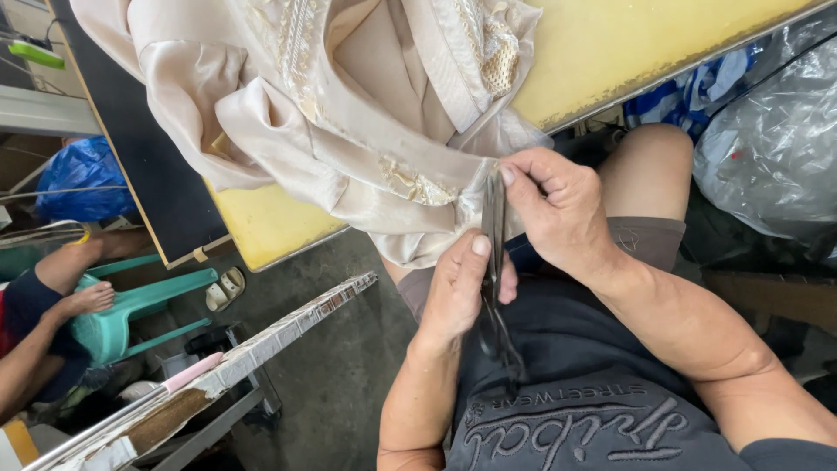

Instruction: The person uses a pair of scissors to cut a piece of light-colored fabric with gold embroidery. They carefully trim the edges and seams of the fabric while holding it on a yellow work surface.

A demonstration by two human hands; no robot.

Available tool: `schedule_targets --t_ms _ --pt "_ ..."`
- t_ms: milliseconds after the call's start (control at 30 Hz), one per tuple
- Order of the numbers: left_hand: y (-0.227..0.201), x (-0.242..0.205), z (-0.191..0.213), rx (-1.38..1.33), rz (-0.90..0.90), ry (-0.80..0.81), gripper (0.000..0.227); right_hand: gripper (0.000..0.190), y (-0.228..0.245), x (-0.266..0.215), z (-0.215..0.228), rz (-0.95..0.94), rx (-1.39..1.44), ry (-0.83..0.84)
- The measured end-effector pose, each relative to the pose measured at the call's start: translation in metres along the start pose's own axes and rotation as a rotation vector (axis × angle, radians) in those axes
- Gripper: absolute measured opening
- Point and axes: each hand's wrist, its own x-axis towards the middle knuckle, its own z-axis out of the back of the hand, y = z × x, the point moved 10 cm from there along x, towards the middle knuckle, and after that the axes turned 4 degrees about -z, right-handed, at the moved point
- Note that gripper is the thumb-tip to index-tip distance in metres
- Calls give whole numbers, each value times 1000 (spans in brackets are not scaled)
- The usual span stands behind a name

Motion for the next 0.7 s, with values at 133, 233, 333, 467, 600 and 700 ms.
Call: schedule_targets --t_ms 133,233,333,467,600,700 --pt "-4 2 6 203 -1 2 38 13 14 -3 -1 24 -16 18" --pt "-17 5 3 247 -55 -14 41 11 17 -1 -1 25 6 23" --pt "-12 5 4 135 -87 -13 47 11 19 1 -6 6 51 29" --pt "19 -5 10 -185 -57 -11 50 11 13 6 -7 -35 81 33" --pt "14 -4 14 -207 -75 -44 49 12 11 7 -11 -53 78 67" --pt "8 -4 13 -150 -65 -37 48 12 11 8 -9 -50 66 53"
